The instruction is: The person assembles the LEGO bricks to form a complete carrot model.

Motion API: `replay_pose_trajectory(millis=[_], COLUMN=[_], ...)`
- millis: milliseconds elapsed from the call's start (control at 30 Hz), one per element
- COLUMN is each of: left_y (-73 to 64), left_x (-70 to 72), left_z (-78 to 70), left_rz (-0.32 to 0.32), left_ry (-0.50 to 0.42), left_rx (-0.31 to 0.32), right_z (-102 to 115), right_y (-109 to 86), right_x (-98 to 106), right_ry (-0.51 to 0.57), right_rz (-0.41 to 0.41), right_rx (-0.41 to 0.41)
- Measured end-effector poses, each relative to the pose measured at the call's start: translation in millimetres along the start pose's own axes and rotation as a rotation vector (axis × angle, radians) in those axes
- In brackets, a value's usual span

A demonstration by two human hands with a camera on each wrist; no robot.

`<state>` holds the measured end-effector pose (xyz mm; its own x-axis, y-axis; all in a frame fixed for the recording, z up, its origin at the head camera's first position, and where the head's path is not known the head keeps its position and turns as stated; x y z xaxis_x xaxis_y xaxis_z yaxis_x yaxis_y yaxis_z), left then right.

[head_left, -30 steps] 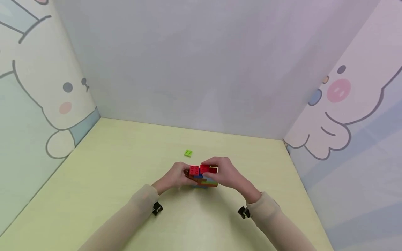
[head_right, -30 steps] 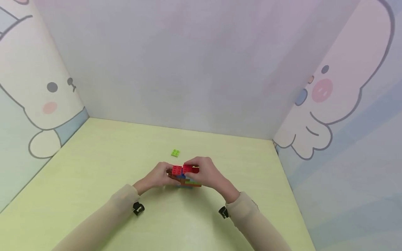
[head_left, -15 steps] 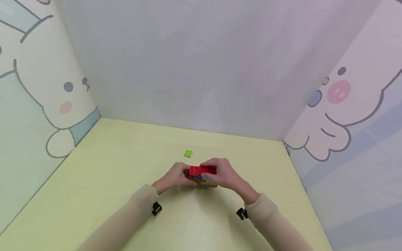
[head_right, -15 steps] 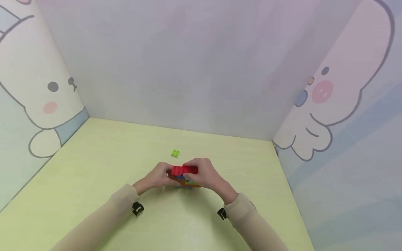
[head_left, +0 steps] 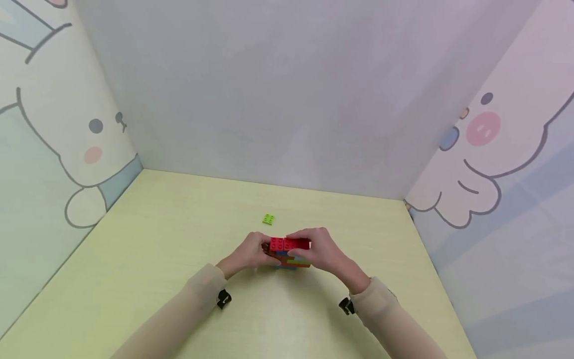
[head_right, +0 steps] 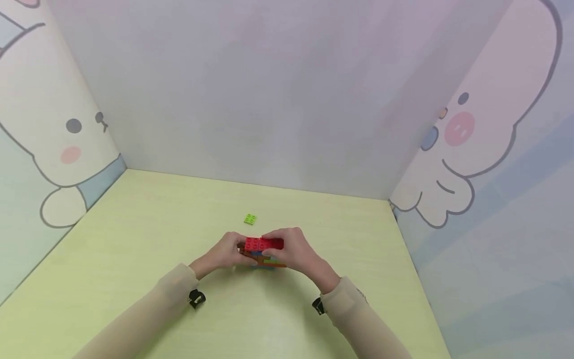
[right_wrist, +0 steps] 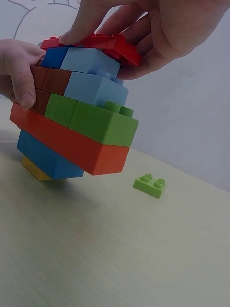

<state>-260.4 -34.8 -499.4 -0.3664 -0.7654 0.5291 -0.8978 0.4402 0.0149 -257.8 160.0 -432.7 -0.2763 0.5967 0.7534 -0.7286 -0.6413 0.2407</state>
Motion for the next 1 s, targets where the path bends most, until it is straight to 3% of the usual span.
replay_pose_trajectory(millis=[267, 433, 700, 1000], left_y=[-0.6, 0.2, 0.6, 0.4], left_x=[0.9, -0.4, -1.7, -0.6], left_z=[-1.4, 0.3, 0.3, -1.5], left_rz=[0.006, 0.014, 0.016, -0.004], left_ry=[-0.006, -0.002, -0.003, 0.003], left_rx=[0.011, 0.015, 0.022, -0.021], right_z=[3.2, 5.3, 9.3, -9.6], right_y=[3.4, 5.6, 6.9, -3.5], right_x=[-0.7, -2.2, -5.2, -11.3], right_ry=[0.006, -0.009, -0.029, 0.12], right_rz=[0.046, 0.067, 0.056, -0.023], right_rx=[-0.045, -0.114, -0.16, -0.169])
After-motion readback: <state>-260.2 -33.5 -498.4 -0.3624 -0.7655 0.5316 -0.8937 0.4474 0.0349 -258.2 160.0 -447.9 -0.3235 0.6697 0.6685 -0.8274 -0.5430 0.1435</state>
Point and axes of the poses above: each hand's wrist, its own y-axis towards the middle knuckle, its own x-axis out of the back of the hand, z = x × y, the point moved 3 cm from there along y, towards the middle knuckle, and after that the axes turned 3 degrees about x, right-handed, at the moved point
